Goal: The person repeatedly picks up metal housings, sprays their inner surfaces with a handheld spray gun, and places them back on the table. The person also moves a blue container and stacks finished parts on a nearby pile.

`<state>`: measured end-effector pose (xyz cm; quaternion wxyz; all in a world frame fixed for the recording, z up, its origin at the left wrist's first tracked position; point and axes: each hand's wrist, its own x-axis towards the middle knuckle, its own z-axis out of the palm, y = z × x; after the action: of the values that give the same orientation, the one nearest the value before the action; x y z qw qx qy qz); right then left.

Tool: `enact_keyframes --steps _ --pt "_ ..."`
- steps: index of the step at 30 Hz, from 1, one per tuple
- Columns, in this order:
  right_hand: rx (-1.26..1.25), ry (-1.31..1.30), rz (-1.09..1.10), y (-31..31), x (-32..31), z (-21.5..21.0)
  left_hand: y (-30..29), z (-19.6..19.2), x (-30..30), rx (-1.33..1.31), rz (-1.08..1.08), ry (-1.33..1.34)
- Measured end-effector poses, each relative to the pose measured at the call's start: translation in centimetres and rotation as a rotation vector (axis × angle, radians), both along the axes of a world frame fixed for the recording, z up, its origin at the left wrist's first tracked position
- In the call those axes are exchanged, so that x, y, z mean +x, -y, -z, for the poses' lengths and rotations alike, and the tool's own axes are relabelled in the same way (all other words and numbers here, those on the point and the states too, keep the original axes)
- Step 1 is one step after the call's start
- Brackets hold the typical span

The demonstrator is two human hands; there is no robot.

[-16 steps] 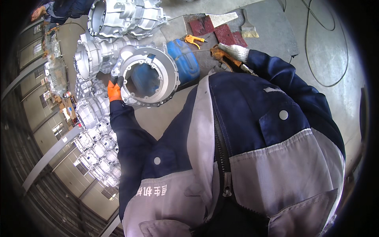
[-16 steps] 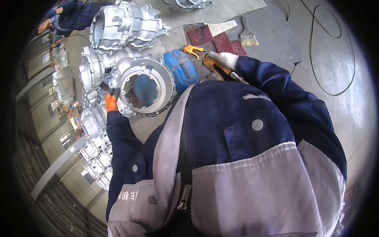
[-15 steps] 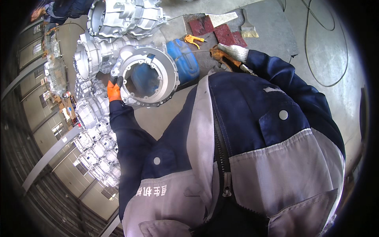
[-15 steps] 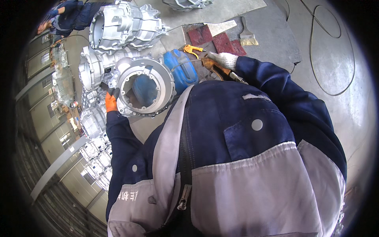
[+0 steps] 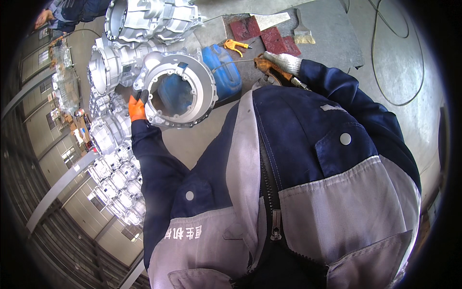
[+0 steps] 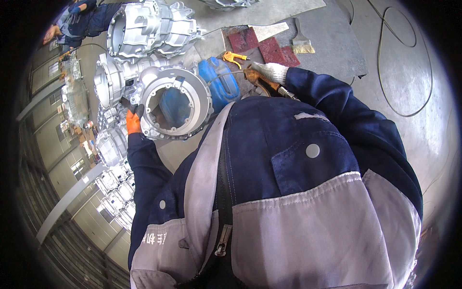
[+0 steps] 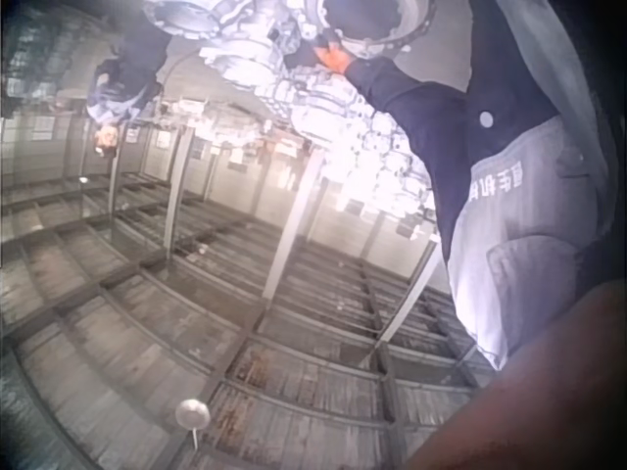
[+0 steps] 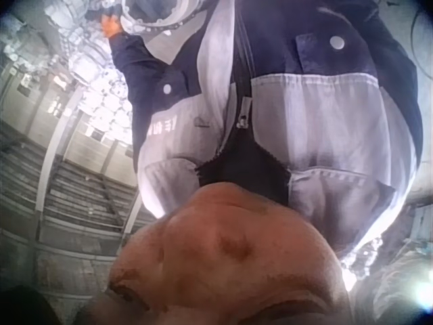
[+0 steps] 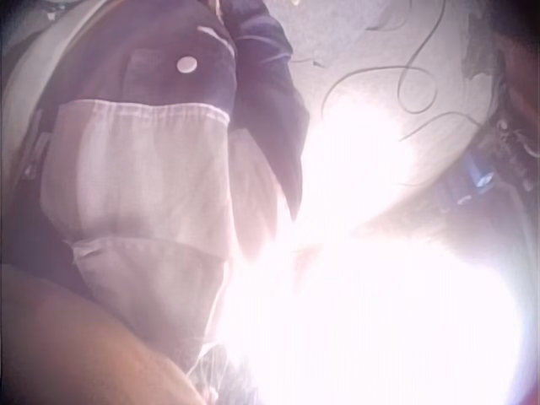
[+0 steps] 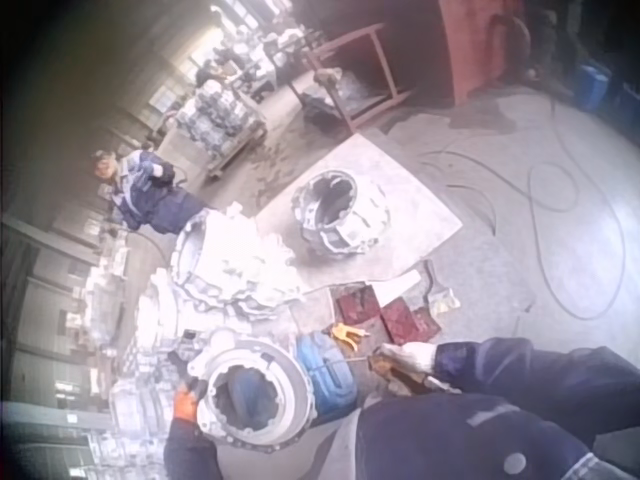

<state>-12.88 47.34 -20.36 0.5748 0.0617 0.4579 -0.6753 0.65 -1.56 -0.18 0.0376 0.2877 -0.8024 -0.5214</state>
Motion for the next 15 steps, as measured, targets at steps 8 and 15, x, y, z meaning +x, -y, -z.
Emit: enact_keyframes --steps 8,15 --pt "0.005 0.007 0.016 0.5 -0.1 -1.7 -1.5 -0.7 -0.1 -0.035 -0.017 0.002" --pt "-0.111 0.118 -0.063 -4.3 -1.6 -6.8 -0.9 0.2 0.6 -0.096 -0.136 -0.009"
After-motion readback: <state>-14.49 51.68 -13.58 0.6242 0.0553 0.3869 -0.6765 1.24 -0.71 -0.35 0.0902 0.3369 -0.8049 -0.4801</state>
